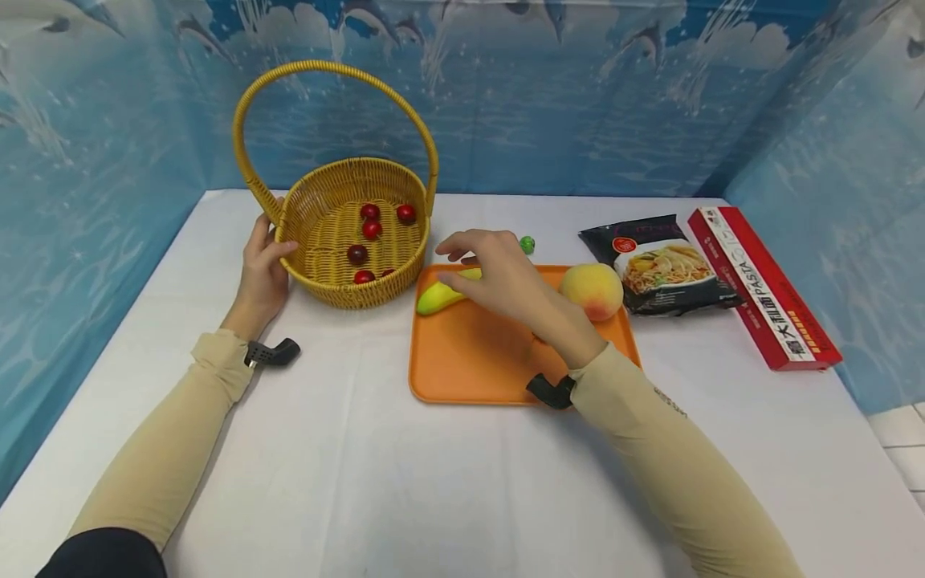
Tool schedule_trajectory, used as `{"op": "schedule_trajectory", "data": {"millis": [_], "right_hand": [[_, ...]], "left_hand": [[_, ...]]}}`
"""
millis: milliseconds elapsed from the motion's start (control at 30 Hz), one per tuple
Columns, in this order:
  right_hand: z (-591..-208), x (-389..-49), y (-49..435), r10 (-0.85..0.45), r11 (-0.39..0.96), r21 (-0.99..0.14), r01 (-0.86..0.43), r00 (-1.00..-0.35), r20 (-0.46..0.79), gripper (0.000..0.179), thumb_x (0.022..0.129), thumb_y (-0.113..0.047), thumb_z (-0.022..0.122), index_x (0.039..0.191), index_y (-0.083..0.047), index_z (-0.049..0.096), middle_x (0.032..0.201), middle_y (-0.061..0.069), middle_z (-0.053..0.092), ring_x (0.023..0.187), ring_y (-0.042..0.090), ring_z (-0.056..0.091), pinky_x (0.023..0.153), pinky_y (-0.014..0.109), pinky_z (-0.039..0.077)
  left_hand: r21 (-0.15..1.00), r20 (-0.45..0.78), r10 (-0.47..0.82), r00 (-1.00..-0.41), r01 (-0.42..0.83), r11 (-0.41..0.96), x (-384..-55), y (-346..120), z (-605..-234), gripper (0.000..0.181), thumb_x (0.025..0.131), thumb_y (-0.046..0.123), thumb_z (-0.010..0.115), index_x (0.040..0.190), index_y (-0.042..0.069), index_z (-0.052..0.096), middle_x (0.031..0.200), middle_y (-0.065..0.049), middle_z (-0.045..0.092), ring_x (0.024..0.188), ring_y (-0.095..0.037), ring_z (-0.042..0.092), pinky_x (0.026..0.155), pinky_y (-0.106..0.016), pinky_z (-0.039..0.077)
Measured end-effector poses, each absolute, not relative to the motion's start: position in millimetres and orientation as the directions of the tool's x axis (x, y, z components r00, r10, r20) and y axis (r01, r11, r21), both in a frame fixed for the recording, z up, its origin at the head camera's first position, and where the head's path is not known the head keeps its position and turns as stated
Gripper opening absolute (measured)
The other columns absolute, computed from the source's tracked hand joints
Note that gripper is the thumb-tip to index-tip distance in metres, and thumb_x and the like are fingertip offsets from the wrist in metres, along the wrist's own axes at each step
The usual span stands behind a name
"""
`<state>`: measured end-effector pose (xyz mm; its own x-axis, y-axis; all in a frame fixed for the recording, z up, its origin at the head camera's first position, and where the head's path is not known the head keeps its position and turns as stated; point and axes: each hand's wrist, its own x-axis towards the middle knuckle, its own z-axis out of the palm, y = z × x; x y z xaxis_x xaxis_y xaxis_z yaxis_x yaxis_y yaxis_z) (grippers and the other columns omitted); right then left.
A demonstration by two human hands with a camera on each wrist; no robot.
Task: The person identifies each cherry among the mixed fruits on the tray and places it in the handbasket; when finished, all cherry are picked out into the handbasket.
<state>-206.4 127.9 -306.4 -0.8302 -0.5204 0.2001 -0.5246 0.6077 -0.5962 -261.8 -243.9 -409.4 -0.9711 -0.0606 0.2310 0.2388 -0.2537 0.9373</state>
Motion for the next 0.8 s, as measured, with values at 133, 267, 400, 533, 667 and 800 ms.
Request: {"op": "schedule_trajectory", "data": {"millis": [133,267,400,533,667,800], "right_hand": [[-304.3,-199.9,133.5,-0.522,0.601,-0.595,-0.533,-0.826,0.213,0.035,0.096,-0.022,0.078,0.129,-0.011,0.074,0.124,0.007,0.075,0.112,0.028,0.075,0.101,0.049,0.058],[-304.3,-193.1,141.1,-0.508,0.619,-0.590,-0.519,-0.837,0.203,0.034,0.097,-0.025,0.077,0.129,-0.014,0.074,0.124,0.006,0.076,0.114,0.029,0.074,0.103,0.049,0.057],[-307.2,-184.5,152.7,-0.484,0.641,-0.572,-0.511,-0.848,0.215,0.032,0.097,-0.026,0.077,0.128,-0.016,0.075,0.125,0.006,0.075,0.114,0.029,0.074,0.101,0.048,0.058],[-310.6,-175.4,167.4,-0.463,0.665,-0.547,-0.509,-0.855,0.233,0.033,0.096,-0.024,0.080,0.127,-0.017,0.075,0.124,0.006,0.076,0.111,0.028,0.075,0.099,0.048,0.058],[-312.7,-166.4,181.5,-0.447,0.686,-0.535,-0.494,-0.866,0.226,0.034,0.095,-0.021,0.080,0.128,-0.014,0.075,0.124,0.007,0.076,0.110,0.030,0.075,0.098,0.051,0.057],[-314.7,-160.8,191.5,-0.436,0.699,-0.532,-0.478,-0.874,0.213,0.034,0.094,-0.018,0.081,0.127,-0.012,0.075,0.125,0.007,0.076,0.110,0.032,0.075,0.097,0.053,0.058]], "left_hand": [[0.940,0.233,-0.063,-0.971,0.241,-0.242,-260.8,-247.1,-409.4,0.068,0.095,0.001,0.049,0.161,0.015,0.039,0.163,-0.019,0.038,0.149,-0.032,0.039,0.124,-0.038,0.032],[0.941,0.225,-0.058,-0.973,0.233,-0.245,-259.9,-247.3,-410.3,0.069,0.096,0.001,0.050,0.162,0.015,0.038,0.165,-0.018,0.037,0.151,-0.031,0.037,0.125,-0.037,0.030],[0.941,0.226,-0.055,-0.973,0.233,-0.245,-260.3,-246.3,-409.6,0.068,0.096,0.001,0.049,0.161,0.016,0.039,0.164,-0.020,0.037,0.150,-0.034,0.037,0.121,-0.035,0.033],[0.941,0.222,-0.056,-0.973,0.229,-0.248,-261.1,-244.9,-408.7,0.067,0.095,0.001,0.050,0.160,0.014,0.040,0.163,-0.021,0.038,0.149,-0.035,0.038,0.120,-0.036,0.034],[0.943,0.223,-0.050,-0.974,0.228,-0.241,-262.3,-244.1,-408.2,0.068,0.095,0.001,0.050,0.161,0.014,0.038,0.163,-0.020,0.039,0.149,-0.035,0.038,0.123,-0.039,0.032],[0.943,0.229,-0.051,-0.972,0.235,-0.236,-262.8,-245.4,-407.1,0.069,0.095,0.002,0.050,0.161,0.015,0.039,0.163,-0.019,0.038,0.150,-0.034,0.037,0.125,-0.039,0.031]]}}
